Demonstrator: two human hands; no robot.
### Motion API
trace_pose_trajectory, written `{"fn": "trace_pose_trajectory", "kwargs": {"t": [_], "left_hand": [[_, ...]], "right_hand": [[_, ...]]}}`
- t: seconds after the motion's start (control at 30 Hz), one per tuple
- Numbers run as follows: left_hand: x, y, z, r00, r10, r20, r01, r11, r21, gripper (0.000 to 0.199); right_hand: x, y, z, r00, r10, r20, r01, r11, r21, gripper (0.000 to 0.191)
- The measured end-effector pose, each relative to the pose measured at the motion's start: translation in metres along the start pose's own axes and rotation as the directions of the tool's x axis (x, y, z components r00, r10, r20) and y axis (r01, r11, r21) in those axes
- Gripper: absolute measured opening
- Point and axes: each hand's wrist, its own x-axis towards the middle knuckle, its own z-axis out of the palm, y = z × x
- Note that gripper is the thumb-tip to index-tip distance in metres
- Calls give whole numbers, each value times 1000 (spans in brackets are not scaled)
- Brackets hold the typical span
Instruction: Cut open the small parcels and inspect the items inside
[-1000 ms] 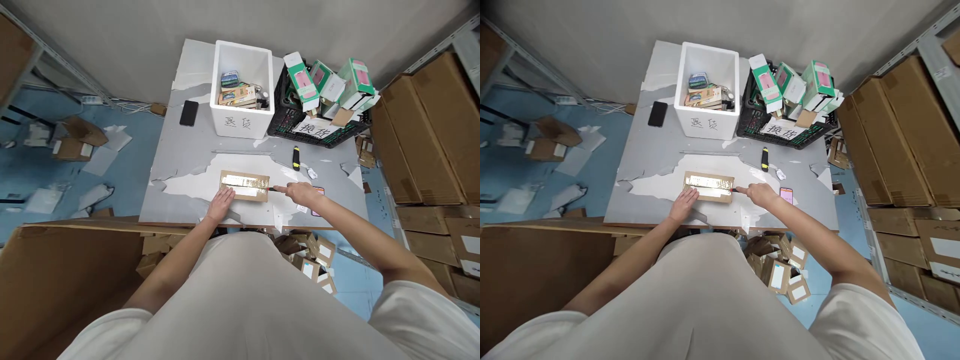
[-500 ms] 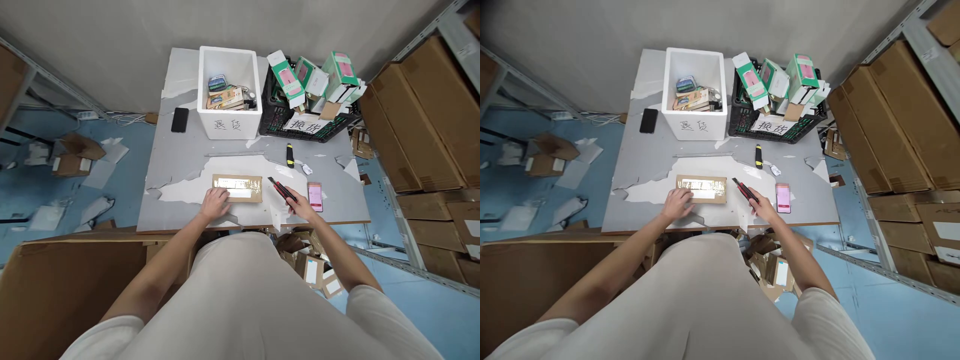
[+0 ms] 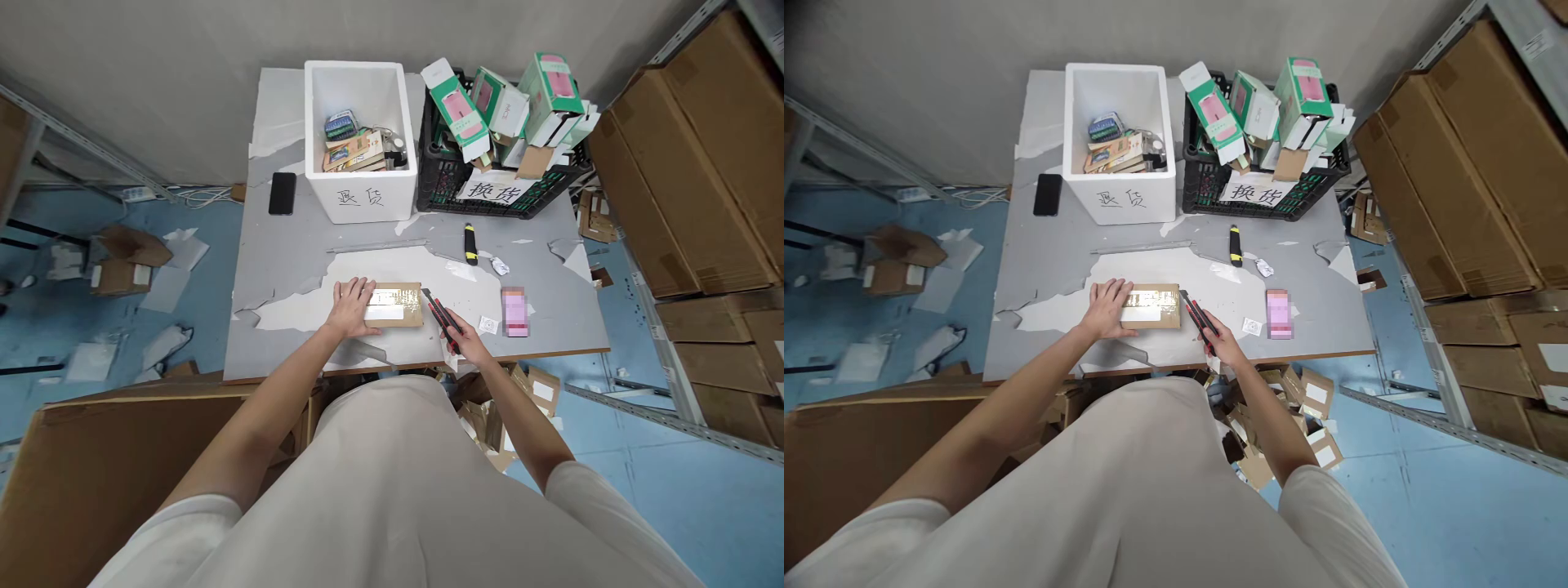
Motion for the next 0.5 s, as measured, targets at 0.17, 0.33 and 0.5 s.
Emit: {"fn": "trace_pose_trajectory", "kwargs": {"t": [0.17, 0.33, 0.5], "left_hand": [[3, -4, 1, 1000, 6, -20, -7, 999, -39, 113], [7, -6, 4, 1000, 2, -29, -3, 999, -45, 113], [9, -7, 8, 1000, -10, -15, 9, 999, -38, 115]], "right_hand": [[8, -2, -4, 998, -25, 50, 26, 999, -31, 82], [13, -10, -15, 991, -7, 131, 16, 998, -66, 82], [12, -19, -28, 976, 32, 217, 0, 989, -146, 81]]}}
